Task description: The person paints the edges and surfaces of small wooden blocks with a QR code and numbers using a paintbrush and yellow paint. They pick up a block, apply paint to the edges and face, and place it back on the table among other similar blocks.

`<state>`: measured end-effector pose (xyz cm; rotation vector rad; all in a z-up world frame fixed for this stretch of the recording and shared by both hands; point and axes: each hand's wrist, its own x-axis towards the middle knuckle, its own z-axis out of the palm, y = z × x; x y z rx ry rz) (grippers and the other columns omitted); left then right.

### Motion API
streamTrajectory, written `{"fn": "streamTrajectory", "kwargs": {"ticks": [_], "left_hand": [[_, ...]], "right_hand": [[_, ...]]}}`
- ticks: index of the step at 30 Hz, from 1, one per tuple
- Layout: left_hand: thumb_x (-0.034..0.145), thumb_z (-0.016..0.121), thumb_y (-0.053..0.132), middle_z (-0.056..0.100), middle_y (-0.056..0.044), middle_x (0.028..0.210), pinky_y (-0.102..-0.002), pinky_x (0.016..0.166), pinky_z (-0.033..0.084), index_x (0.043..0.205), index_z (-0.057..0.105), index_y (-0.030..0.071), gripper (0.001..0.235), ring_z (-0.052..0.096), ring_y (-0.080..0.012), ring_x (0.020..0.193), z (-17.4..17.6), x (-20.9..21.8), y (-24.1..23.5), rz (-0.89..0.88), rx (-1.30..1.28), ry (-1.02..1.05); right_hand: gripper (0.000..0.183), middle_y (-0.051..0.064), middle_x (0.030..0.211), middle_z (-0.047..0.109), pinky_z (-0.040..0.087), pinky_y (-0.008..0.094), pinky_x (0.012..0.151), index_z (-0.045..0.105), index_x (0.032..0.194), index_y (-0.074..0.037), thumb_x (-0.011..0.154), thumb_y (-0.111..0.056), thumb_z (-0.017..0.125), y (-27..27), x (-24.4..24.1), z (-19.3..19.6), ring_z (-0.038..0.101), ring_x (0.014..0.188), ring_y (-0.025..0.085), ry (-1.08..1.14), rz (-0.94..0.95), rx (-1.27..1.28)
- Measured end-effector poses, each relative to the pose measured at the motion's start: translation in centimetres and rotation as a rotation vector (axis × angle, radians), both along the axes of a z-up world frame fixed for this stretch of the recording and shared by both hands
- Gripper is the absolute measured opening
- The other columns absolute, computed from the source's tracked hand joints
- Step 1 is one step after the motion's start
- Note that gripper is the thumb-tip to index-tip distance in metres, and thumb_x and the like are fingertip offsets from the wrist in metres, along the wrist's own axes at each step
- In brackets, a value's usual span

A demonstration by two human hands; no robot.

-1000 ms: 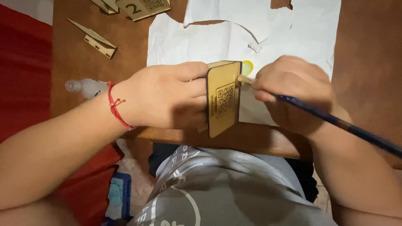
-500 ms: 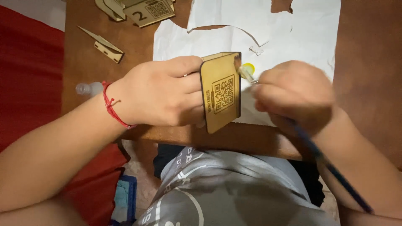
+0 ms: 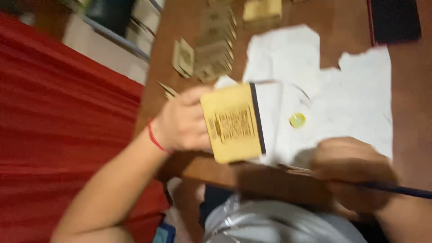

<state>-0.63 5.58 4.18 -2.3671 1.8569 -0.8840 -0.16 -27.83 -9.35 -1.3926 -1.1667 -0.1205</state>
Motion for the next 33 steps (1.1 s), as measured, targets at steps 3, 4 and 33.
{"fn": "streamTrajectory", "kwargs": {"ticks": [3, 4, 33], "left_hand": [[0.105, 0.041, 0.017, 0.068, -0.009, 0.09, -0.048, 0.099, 0.051, 0.086, 0.059, 0.008, 0.028, 0.065, -0.0264, 0.087, -0.1, -0.5, 0.8, 0.004, -0.032, 0.074], [0.105, 0.041, 0.017, 0.068, -0.009, 0.09, -0.048, 0.099, 0.051, 0.086, 0.059, 0.008, 0.028, 0.065, -0.0264, 0.087, 0.3, -0.6, 0.9, 0.006, -0.024, 0.072], [0.105, 0.043, 0.009, 0.071, -0.013, 0.1, -0.048, 0.101, 0.049, 0.094, 0.063, 0.004, 0.024, 0.067, -0.0314, 0.098, 4.0, 0.1, 0.9, 0.038, 0.092, 0.015]], "right_hand": [[0.027, 0.004, 0.085, 0.074, 0.059, 0.032, 0.084, 0.068, 0.088, -0.012, 0.086, -0.036, 0.057, -0.7, -1.2, 1.9, 0.073, 0.082, 0.02, 0.243, -0.231, -0.04], [0.027, 0.004, 0.085, 0.074, 0.059, 0.032, 0.084, 0.068, 0.088, -0.012, 0.086, -0.036, 0.057, -0.1, -0.9, 2.2, 0.073, 0.082, 0.02, 0.242, -0.227, -0.032], [0.014, 0.004, 0.071, 0.066, 0.052, 0.031, 0.074, 0.063, 0.093, -0.012, 0.084, -0.022, 0.06, 0.6, -0.8, 4.6, 0.064, 0.063, 0.019, 0.053, -0.287, -0.098]]}}
